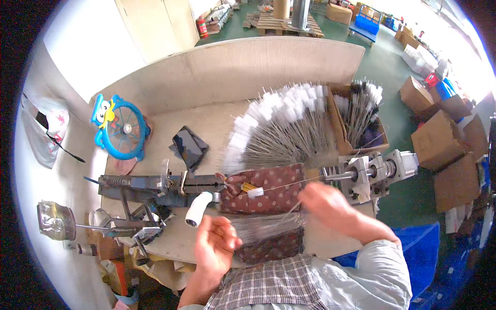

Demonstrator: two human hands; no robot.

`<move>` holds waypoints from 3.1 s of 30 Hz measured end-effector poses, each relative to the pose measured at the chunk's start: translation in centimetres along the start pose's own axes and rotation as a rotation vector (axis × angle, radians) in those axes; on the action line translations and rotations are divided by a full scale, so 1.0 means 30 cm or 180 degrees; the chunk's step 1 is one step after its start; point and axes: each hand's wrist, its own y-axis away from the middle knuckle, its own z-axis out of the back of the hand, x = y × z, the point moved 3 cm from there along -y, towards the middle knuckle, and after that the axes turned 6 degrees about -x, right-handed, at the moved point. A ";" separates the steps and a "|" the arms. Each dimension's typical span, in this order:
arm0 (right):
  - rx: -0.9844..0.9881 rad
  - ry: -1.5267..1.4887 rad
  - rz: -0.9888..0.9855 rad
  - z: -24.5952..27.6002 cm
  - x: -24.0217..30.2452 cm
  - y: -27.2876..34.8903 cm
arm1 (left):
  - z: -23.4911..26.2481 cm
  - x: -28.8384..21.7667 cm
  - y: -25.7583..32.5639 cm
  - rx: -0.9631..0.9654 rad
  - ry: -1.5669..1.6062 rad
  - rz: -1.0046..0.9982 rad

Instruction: The person is assembling brushes by inserting bristles into a rotating machine fixture and securing them.

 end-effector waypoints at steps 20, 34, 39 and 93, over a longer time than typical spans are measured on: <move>-0.0400 -0.0395 -0.1195 0.023 -0.265 -0.037 | -0.251 0.336 -0.410 0.1697 -0.6856 -0.3450; -0.0368 -0.1394 -0.0277 0.030 -0.114 -0.276 | -0.287 0.220 -0.437 0.1479 -0.6011 -0.4264; -0.0500 -0.1488 -0.0084 -0.018 -0.041 -0.334 | -0.227 0.209 -0.253 0.1454 -0.5580 -0.3883; -0.0945 -0.0631 -0.0675 -0.435 -0.053 -0.389 | 0.615 -0.231 -0.182 -0.1586 -0.0663 -0.0808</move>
